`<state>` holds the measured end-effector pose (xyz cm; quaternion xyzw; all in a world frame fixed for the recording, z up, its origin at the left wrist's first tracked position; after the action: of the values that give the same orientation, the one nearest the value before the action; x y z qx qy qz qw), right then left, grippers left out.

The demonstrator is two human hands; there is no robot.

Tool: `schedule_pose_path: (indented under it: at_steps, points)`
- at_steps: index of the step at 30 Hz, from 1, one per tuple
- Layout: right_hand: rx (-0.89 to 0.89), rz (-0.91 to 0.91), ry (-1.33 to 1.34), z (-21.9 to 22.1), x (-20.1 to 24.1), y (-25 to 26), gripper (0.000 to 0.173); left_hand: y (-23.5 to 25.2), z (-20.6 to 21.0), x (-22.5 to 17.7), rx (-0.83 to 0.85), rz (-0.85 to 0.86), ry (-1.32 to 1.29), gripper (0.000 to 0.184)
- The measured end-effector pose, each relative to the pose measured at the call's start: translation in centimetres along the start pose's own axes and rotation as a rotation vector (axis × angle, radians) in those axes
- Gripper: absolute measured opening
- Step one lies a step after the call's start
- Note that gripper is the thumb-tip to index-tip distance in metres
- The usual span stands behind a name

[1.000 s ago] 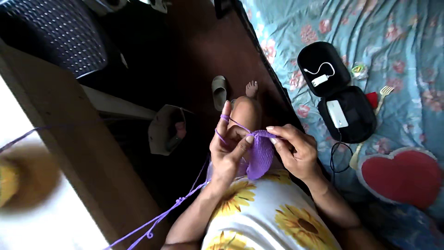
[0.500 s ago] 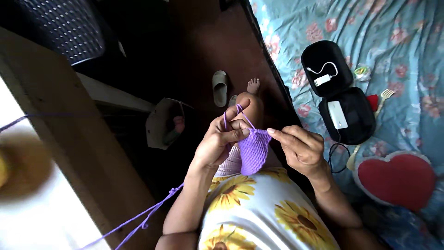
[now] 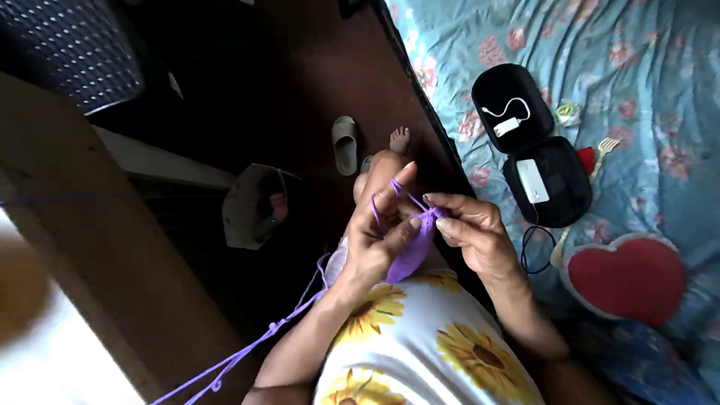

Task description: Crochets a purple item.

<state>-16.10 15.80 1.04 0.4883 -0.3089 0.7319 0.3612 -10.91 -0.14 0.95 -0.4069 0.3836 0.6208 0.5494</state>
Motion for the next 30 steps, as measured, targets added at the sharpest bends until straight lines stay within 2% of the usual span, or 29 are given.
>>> schedule_pose_path:
  at_steps: [2, 3, 5, 6, 10, 12, 14, 16, 18, 21, 23, 27, 30]
  points:
    - [0.011, -0.001, 0.003, -0.2, -0.1, 0.2, 0.023, 0.0, -0.8, 0.4, -0.017, -0.104, -0.118, 0.05]
    - [0.018, -0.003, 0.003, -0.4, -0.1, 0.3, 0.021, 0.1, -1.5, 0.7, -0.021, -0.157, -0.157, 0.036]
    - [0.012, -0.005, 0.017, -0.9, 0.2, 0.4, 0.019, 0.1, -3.6, 1.1, 0.027, -0.227, -0.138, 0.008]
    - [0.003, -0.004, 0.034, -1.0, 0.3, 0.4, 0.019, 0.0, -4.8, 1.2, 0.09, -0.256, -0.082, 0.005]
    - [0.02, 0.049, 0.082, -0.6, -0.4, 0.2, 0.02, -0.4, -7.6, 0.4, 0.394, -0.303, 0.078, 0.017]
    - [0.025, 0.072, 0.122, -0.2, -0.7, 0.1, 0.021, -0.5, -8.1, -0.2, 0.474, -0.216, 0.06, 0.024]
    - [0.036, 0.084, 0.172, 0.2, -0.8, 0.1, 0.021, -0.5, -8.3, -0.6, 0.483, -0.081, -0.032, 0.025]
    - [0.075, 0.094, 0.232, 0.8, -0.6, 0.1, 0.021, -0.4, -7.4, -0.6, 0.402, 0.048, -0.212, 0.017]
    - [0.098, 0.104, 0.275, 1.4, -0.4, 0.0, 0.02, -0.3, -5.8, -0.8, 0.281, 0.077, -0.325, 0.026]
    - [0.095, 0.099, 0.25, 2.1, -0.2, -0.2, 0.022, -0.5, -3.0, -1.4, 0.179, -0.012, -0.289, 0.082]
    - [0.082, 0.09, 0.202, 2.3, -0.2, -0.3, 0.025, -0.7, -2.1, -1.8, 0.091, -0.073, -0.234, 0.098]
    - [0.028, 0.061, 0.051, 2.6, -0.3, -0.5, 0.033, -1.1, -2.0, -2.2, -0.104, -0.119, -0.169, 0.099]
    - [0.006, -0.073, -0.185, 2.6, -0.3, -0.4, 0.034, -1.3, -2.2, -2.1, -0.165, -0.138, -0.159, 0.093]
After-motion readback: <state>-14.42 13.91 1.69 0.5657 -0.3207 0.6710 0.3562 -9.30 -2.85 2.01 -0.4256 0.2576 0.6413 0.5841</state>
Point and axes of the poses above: each hand's wrist, its own y-axis towards the middle knuckle, its own z-axis out of the palm, x = y × z, the point moved 4 cm from there along y, towards the middle knuckle
